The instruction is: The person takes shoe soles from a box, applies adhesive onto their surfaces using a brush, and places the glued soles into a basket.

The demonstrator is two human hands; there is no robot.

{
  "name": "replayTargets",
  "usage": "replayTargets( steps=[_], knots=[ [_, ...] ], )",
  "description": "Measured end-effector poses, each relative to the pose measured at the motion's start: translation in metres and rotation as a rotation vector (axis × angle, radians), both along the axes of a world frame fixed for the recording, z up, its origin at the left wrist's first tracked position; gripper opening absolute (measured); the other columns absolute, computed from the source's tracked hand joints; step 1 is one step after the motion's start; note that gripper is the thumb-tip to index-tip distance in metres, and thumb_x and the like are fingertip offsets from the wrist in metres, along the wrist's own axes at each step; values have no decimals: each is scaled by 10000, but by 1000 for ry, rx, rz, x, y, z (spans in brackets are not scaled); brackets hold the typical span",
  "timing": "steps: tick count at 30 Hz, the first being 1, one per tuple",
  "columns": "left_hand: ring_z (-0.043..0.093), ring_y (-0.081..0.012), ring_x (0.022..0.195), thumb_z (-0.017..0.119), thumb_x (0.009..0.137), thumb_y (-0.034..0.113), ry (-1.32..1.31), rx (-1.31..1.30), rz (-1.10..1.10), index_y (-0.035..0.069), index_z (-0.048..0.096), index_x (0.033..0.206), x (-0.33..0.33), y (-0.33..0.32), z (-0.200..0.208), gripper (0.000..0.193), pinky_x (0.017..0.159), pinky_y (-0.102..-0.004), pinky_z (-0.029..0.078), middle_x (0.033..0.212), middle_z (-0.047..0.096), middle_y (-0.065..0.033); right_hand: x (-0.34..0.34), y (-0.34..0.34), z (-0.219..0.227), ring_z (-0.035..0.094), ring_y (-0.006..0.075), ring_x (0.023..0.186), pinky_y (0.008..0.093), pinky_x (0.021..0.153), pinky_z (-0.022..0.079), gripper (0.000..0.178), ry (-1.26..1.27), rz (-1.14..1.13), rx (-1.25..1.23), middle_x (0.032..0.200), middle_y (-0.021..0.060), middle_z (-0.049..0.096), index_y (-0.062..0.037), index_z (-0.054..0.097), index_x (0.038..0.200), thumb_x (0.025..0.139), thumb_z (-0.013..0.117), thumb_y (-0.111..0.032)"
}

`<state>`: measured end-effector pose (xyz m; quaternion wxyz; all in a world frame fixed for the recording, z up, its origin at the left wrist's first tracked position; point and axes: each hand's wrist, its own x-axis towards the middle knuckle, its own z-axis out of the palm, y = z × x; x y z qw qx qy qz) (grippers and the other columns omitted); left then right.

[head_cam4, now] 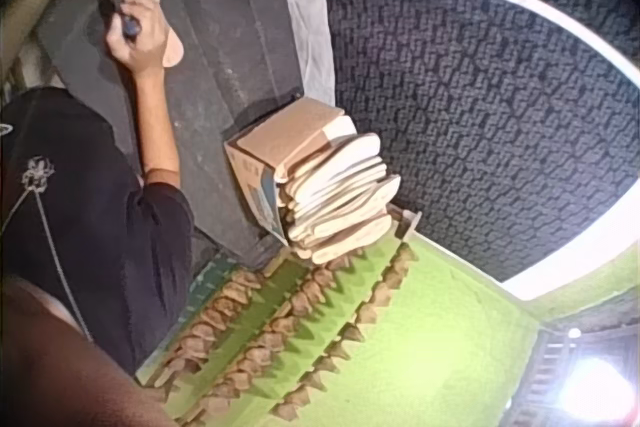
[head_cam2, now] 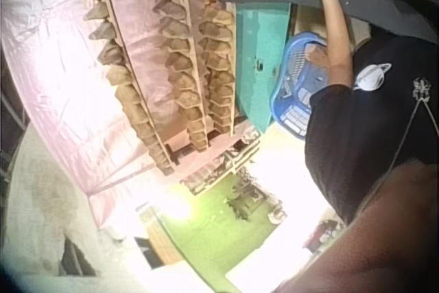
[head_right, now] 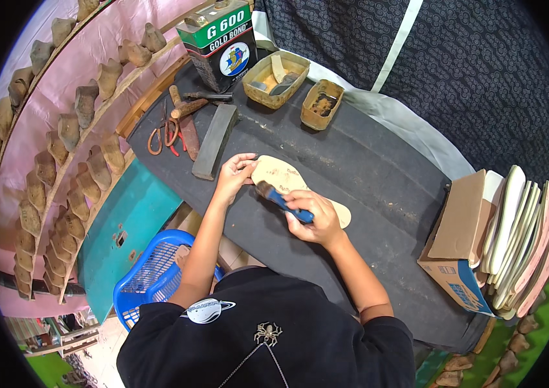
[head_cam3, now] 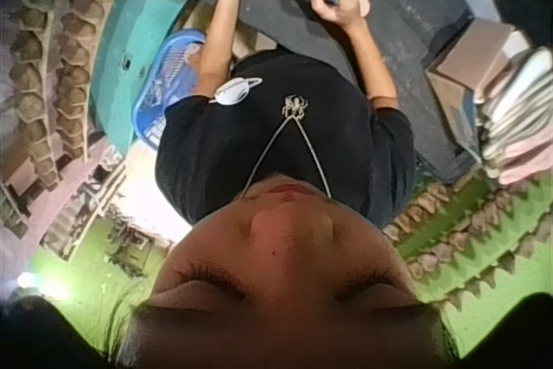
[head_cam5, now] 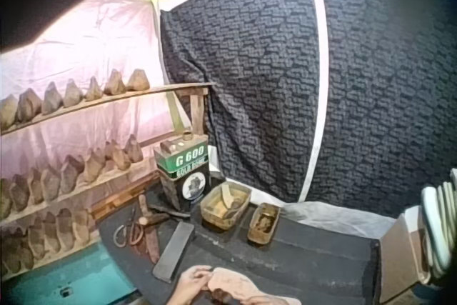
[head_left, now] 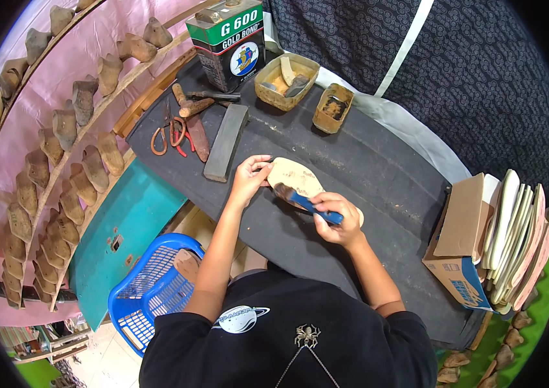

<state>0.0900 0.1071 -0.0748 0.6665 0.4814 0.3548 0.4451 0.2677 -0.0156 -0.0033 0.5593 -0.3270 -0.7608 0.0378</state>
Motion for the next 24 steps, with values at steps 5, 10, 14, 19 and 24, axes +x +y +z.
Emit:
replayTargets(
  steps=[5,10,14,19,24],
  knots=[
    [567,-82,683,579,790,115,4,-3,1,-21,473,1040,0,0,-2,304,548,-195,483,845,564,-53,1,3,-8,594,248,701,305,616,477,251,-15,-37,-130,814,107,587,-30,501,796,577,622,-2],
    [567,-84,681,580,789,115,18,5,8,-21,473,1042,-1,0,0,307,552,-194,481,841,566,-54,18,-2,-2,563,212,558,295,530,449,157,69,-77,-59,651,96,561,-48,469,684,561,558,-8],
    [568,-87,686,579,791,115,26,1,4,-21,472,1045,0,0,1,308,552,-197,481,845,568,-56,21,-6,-7,572,207,585,286,549,454,154,118,-117,-44,674,113,565,-33,474,702,582,563,0],
    [567,-85,692,577,793,115,10,8,0,-20,472,1045,0,1,-3,304,553,-195,481,847,569,-54,4,2,-5,589,232,783,298,700,462,134,143,-65,-222,840,164,583,4,478,803,702,566,18],
    [561,-77,688,573,793,108,7,6,6,-21,477,1044,0,1,-4,297,552,-193,480,845,566,-51,11,4,-9,601,235,743,295,666,472,120,243,-57,-301,794,150,594,-5,473,757,679,563,10]
  ],
)
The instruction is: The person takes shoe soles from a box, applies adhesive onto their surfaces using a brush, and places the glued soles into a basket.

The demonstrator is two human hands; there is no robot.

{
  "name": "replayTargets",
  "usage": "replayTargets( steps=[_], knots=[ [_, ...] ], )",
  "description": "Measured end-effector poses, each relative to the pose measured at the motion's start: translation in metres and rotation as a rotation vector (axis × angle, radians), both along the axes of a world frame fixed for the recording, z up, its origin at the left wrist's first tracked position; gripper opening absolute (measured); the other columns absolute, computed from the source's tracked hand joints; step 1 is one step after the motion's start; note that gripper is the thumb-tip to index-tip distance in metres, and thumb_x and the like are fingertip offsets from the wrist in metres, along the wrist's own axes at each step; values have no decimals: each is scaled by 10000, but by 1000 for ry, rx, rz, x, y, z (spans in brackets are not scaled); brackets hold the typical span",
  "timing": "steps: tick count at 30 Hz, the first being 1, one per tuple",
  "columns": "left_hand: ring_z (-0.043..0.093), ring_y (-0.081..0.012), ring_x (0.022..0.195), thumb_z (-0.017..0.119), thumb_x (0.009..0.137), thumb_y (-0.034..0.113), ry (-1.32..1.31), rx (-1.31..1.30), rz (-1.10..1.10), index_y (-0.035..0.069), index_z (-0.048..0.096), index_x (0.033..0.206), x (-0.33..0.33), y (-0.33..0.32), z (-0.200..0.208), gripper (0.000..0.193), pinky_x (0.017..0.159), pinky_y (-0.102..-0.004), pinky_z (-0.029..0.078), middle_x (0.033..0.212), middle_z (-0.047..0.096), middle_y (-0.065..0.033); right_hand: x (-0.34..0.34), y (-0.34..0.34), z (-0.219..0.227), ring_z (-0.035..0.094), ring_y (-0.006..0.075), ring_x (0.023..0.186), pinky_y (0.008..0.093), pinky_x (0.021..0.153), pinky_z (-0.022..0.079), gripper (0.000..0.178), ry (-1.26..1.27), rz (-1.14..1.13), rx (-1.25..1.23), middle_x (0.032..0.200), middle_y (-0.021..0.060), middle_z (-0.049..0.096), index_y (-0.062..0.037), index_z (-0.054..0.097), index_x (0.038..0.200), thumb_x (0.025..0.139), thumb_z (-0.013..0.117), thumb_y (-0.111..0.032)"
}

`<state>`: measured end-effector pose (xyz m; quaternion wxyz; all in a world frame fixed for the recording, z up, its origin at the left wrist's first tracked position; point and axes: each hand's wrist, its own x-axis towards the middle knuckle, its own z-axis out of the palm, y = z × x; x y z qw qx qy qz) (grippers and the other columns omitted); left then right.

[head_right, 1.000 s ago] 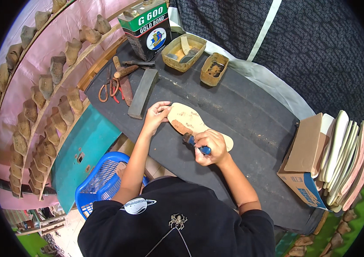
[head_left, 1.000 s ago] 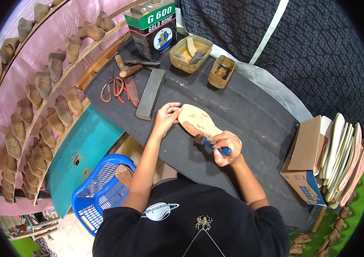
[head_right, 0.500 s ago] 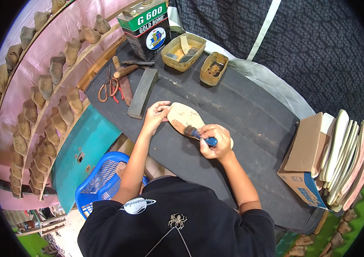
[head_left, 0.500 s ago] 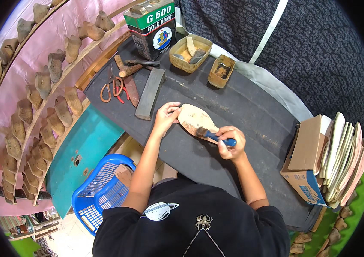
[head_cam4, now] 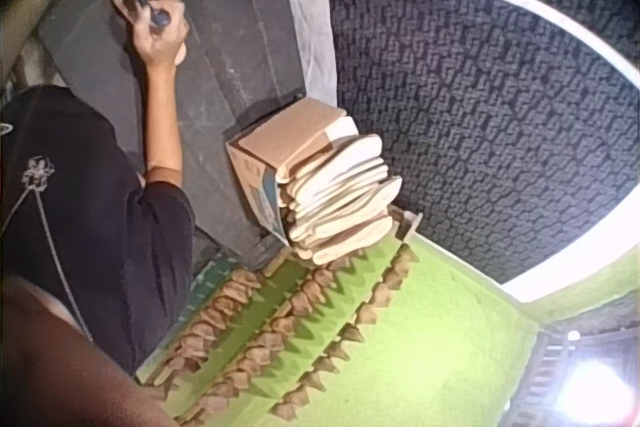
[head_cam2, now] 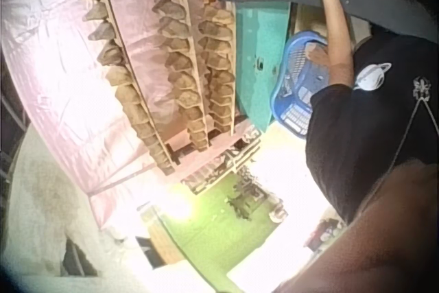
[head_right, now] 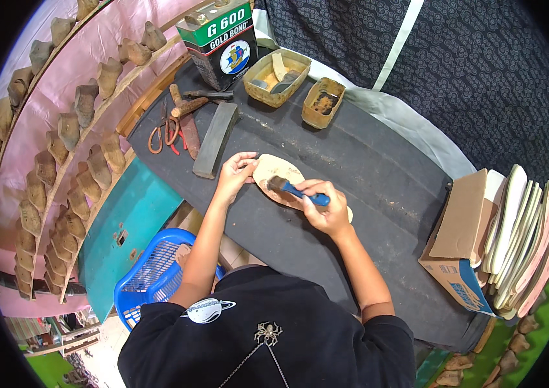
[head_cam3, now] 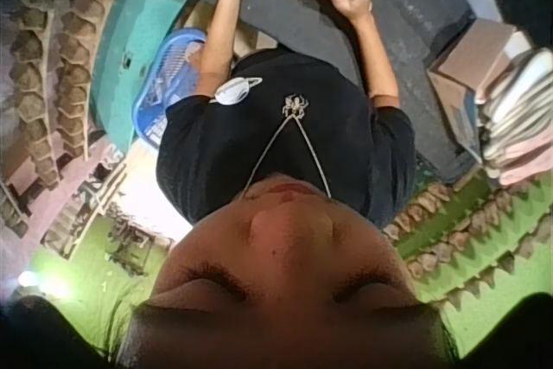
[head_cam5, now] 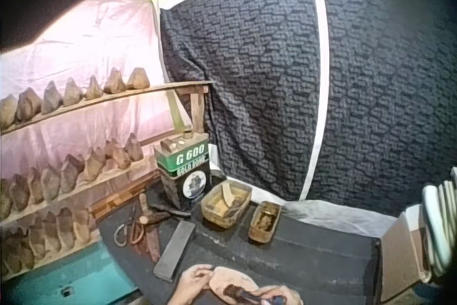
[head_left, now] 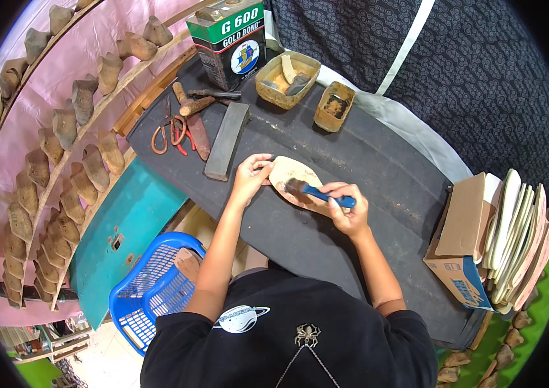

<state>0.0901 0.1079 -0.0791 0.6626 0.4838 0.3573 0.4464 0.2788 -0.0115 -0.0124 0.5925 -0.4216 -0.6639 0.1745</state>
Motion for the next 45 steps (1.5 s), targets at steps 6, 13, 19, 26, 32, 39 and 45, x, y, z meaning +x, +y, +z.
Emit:
replayTargets(
  steps=[6,13,19,26,32,39,45],
  knots=[
    [561,-76,677,574,792,102,9,8,-2,-22,477,1045,0,-1,3,299,547,-193,480,845,564,-51,20,-6,0,594,185,622,258,568,468,72,28,-39,98,689,134,593,-21,454,718,692,519,-38],
    [566,-80,681,574,791,100,5,-1,2,-21,475,1047,0,0,2,299,555,-197,486,843,561,-49,-3,3,-7,579,209,854,290,735,462,143,63,77,-68,903,155,591,0,457,847,737,542,36],
    [566,-81,682,571,791,93,3,7,-2,-21,472,1047,-1,-1,2,297,557,-198,486,844,559,-51,19,0,-2,576,185,654,273,588,458,101,-41,48,76,740,157,590,-15,440,764,730,529,-51],
    [568,-85,687,574,789,92,-2,1,-6,-26,467,1047,0,-1,3,303,555,-200,486,846,559,-53,12,-3,-4,588,211,780,300,697,468,105,162,85,4,842,174,583,-3,428,825,768,515,-13],
    [558,-74,677,562,791,77,-10,37,-5,-17,468,1048,1,0,-4,289,541,-191,473,845,548,-50,8,5,-14,574,231,848,311,750,445,105,83,108,-28,887,171,586,-5,436,846,770,507,8],
    [537,-56,665,535,801,58,-6,114,12,-8,471,1014,3,-3,-5,232,531,-182,461,823,529,-41,36,6,3,511,131,532,228,482,411,154,183,-63,58,651,148,556,-32,411,729,744,508,-151],
    [537,-55,652,541,804,78,16,104,37,-2,478,990,2,-3,-8,212,513,-175,456,827,532,-43,36,59,25,548,135,642,210,570,452,87,342,-216,258,907,172,568,-33,412,901,845,450,-87]
  ],
)
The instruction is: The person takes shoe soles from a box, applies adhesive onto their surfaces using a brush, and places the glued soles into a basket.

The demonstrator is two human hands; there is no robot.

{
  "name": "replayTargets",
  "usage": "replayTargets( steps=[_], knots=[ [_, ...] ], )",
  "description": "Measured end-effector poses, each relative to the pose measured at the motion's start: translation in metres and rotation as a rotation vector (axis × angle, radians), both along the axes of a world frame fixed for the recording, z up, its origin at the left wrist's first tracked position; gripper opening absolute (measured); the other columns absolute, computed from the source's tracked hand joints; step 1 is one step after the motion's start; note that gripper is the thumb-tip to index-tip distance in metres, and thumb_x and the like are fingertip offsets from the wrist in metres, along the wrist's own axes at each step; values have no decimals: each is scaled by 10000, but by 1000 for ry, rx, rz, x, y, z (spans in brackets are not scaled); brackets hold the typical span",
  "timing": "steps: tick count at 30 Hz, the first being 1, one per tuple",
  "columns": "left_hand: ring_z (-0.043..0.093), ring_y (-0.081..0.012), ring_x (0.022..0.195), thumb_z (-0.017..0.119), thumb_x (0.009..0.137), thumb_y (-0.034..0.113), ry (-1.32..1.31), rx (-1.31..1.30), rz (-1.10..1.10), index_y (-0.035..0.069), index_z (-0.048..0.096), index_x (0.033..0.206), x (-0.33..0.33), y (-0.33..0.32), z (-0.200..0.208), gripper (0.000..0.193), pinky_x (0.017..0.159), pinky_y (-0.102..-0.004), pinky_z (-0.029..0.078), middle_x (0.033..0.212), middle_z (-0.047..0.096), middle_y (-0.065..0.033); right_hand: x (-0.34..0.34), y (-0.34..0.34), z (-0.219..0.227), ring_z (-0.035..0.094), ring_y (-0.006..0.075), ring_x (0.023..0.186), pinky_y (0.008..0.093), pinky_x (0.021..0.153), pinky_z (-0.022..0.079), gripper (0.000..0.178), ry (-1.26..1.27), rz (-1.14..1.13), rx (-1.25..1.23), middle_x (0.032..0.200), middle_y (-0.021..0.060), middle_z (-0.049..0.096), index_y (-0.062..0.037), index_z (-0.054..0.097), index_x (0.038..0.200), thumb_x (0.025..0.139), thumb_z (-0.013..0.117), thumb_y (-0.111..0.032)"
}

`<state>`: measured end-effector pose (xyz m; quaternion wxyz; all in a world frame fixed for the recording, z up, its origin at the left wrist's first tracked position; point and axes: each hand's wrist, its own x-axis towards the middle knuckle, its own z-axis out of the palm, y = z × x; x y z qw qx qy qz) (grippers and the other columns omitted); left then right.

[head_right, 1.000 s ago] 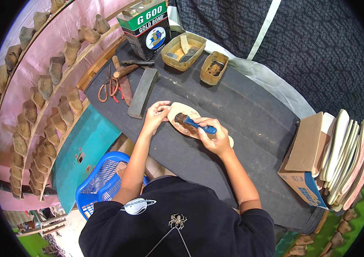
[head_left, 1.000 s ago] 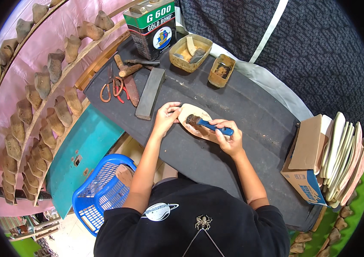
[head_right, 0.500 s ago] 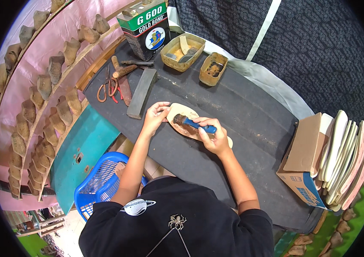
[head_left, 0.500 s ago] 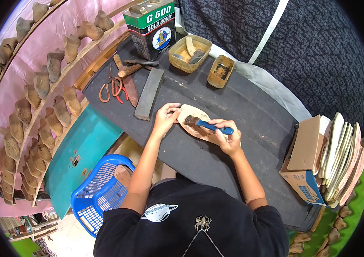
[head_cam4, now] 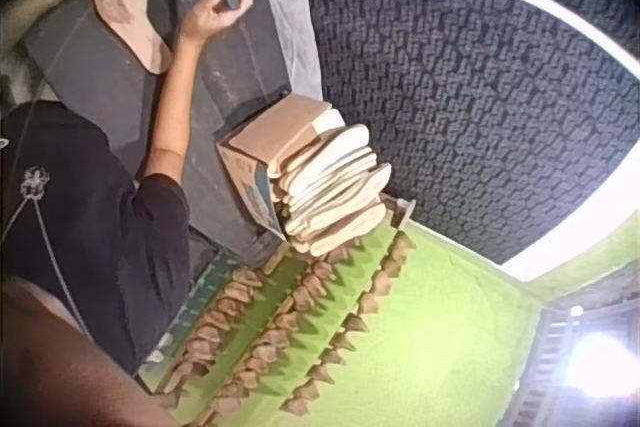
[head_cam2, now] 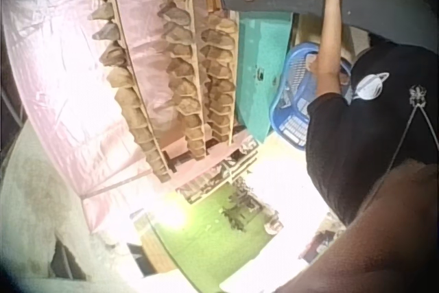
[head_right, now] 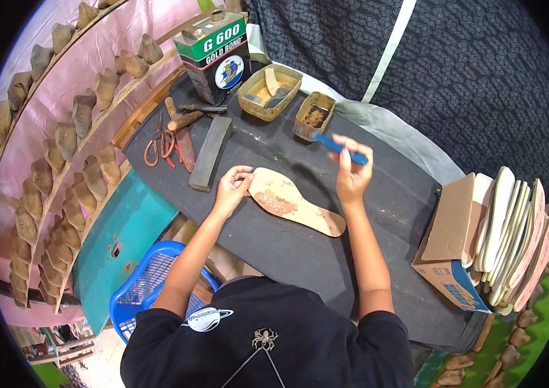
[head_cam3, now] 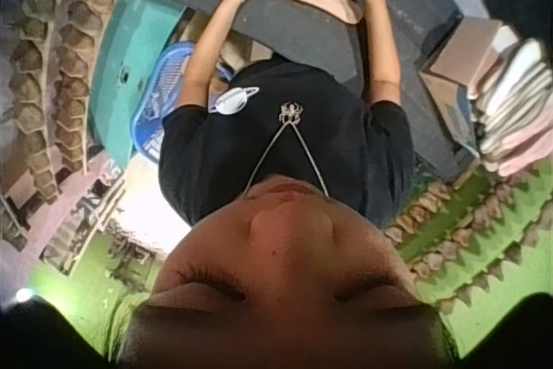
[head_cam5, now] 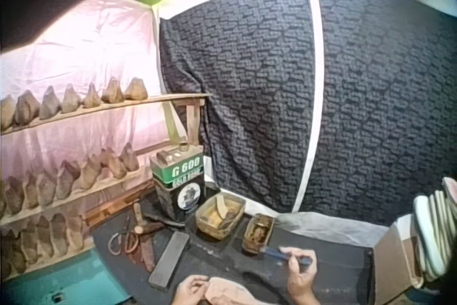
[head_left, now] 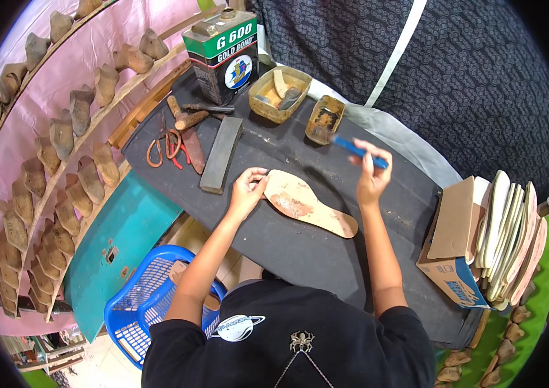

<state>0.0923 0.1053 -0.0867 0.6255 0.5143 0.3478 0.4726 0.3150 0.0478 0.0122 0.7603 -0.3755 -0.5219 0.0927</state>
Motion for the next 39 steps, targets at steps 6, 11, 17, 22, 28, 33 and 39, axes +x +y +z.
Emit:
replayTargets(
  steps=[6,11,17,22,28,33,39],
  knots=[
    [539,-56,650,544,803,82,11,18,-13,0,480,989,2,-3,5,213,515,-174,455,836,537,-44,19,52,-11,584,132,742,238,641,466,155,-134,-177,-230,934,97,581,-10,445,947,845,495,-115],
    [540,-58,659,546,801,84,35,3,-8,1,483,988,2,-3,8,214,515,-177,454,844,537,-47,26,72,-26,587,174,721,274,641,452,175,-282,-219,-335,852,126,585,-7,451,929,829,521,-132],
    [540,-60,655,549,801,93,32,9,-8,6,487,991,4,-1,9,218,512,-178,455,839,541,-48,28,70,-24,587,171,724,270,641,456,171,-294,-197,-338,874,124,582,-2,447,927,830,518,-123],
    [539,-59,650,551,800,96,41,6,-3,6,488,991,2,-1,8,220,509,-178,453,836,542,-47,28,55,-13,568,134,777,247,671,476,146,-178,-140,-221,979,119,555,2,426,949,845,481,-84],
    [540,-57,641,557,796,98,12,-7,-10,0,488,990,-1,0,0,228,506,-177,447,825,540,-41,6,9,-5,555,206,868,242,597,496,84,1,-21,46,946,169,543,-32,391,925,861,420,-78],
    [548,-61,658,550,806,105,34,-10,-22,-3,497,1019,1,0,2,245,520,-177,462,833,551,-35,-17,-34,-24,552,187,814,230,574,473,106,86,256,-107,906,173,537,-33,386,897,828,460,-66],
    [558,-69,686,543,814,112,41,4,-38,-5,511,1042,1,2,0,258,539,-179,477,846,562,-34,-26,-45,-48,549,168,781,236,589,460,118,-110,308,-139,916,183,542,-32,388,894,830,468,-89]
  ],
)
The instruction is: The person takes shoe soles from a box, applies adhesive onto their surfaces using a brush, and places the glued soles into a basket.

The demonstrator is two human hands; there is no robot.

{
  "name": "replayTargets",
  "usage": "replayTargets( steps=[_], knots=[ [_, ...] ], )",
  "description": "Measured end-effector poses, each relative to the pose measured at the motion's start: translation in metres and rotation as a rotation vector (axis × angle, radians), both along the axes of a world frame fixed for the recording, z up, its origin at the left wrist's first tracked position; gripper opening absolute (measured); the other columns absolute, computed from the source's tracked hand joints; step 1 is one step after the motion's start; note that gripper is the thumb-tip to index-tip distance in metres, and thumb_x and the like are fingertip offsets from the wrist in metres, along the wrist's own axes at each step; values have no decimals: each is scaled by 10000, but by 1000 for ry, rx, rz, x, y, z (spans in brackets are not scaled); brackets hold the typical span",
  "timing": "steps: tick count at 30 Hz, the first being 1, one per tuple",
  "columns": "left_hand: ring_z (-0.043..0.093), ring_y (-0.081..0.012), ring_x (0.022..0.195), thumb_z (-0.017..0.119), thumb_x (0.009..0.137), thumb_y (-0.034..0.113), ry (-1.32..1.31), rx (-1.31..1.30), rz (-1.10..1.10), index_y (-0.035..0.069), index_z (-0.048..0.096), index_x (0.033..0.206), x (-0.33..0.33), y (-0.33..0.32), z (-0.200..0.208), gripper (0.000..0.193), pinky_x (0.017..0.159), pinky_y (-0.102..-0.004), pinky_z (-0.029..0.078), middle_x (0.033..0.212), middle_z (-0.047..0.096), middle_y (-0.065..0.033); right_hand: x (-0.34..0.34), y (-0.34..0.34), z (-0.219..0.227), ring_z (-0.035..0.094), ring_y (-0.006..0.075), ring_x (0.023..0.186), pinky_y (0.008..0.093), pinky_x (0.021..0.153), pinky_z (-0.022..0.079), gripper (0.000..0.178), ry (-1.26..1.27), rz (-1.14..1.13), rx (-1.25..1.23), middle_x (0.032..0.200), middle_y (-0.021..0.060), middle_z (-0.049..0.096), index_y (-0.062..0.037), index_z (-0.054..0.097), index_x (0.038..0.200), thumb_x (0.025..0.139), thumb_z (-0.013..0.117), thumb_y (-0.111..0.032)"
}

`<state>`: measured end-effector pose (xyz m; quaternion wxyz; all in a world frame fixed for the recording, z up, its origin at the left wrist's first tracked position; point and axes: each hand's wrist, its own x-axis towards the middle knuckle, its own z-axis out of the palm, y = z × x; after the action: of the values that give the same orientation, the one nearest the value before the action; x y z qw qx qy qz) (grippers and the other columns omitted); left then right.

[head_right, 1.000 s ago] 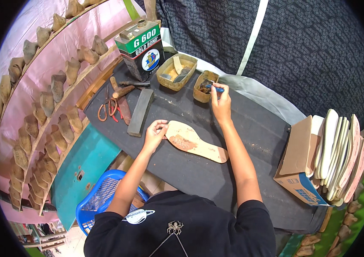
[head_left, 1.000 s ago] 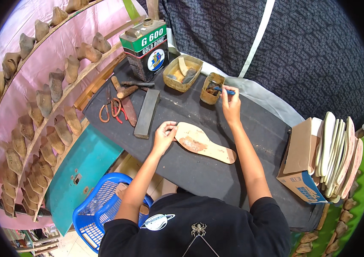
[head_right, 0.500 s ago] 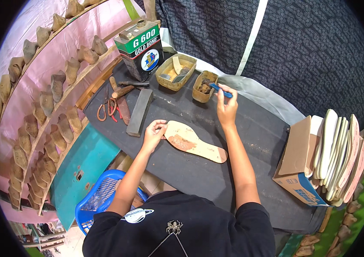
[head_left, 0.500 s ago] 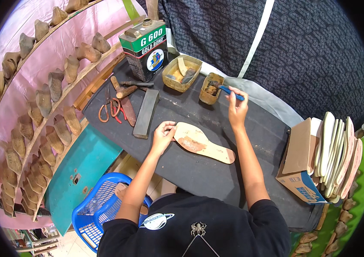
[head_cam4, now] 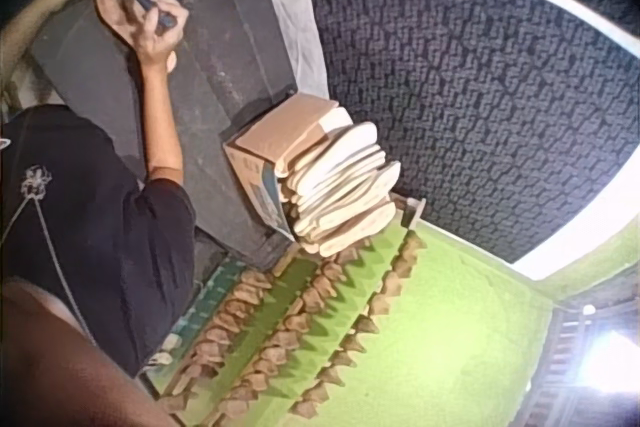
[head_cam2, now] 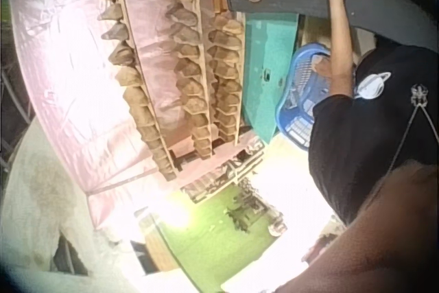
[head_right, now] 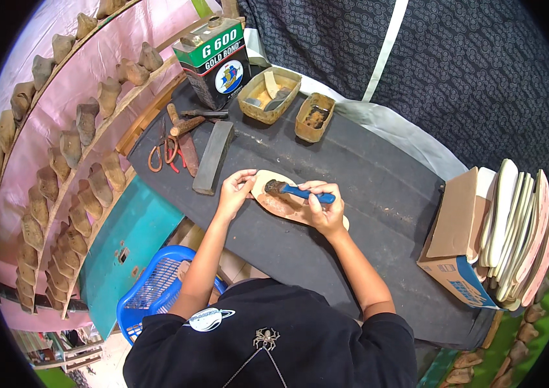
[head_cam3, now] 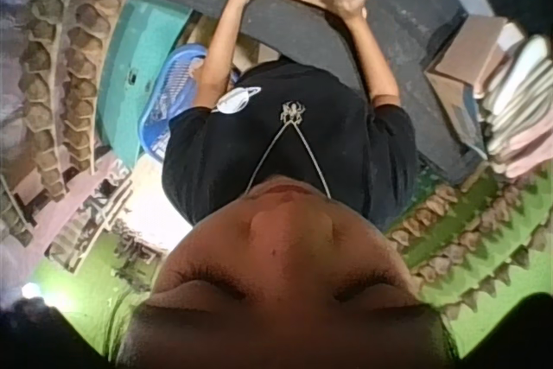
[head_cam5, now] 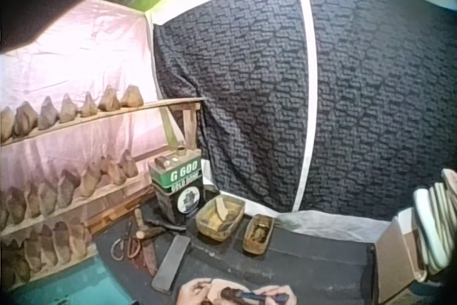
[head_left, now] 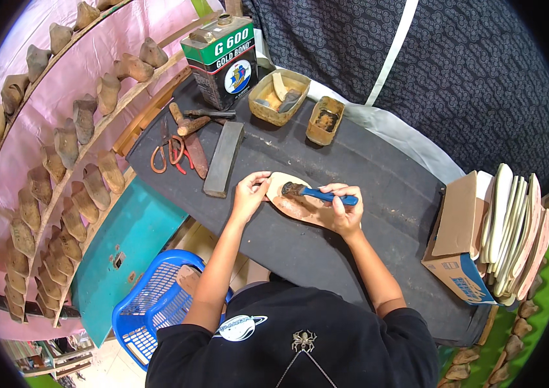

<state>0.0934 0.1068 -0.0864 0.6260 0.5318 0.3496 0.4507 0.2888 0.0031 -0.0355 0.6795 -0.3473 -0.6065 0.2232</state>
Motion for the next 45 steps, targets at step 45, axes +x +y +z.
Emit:
replayTargets(
  steps=[45],
  knots=[
    [548,-65,662,564,796,100,41,-3,34,-14,526,1010,1,-3,7,245,516,-179,458,843,565,-48,8,10,3,550,135,789,251,666,464,115,90,19,-229,919,124,574,-13,429,875,833,486,-103]
  ],
)
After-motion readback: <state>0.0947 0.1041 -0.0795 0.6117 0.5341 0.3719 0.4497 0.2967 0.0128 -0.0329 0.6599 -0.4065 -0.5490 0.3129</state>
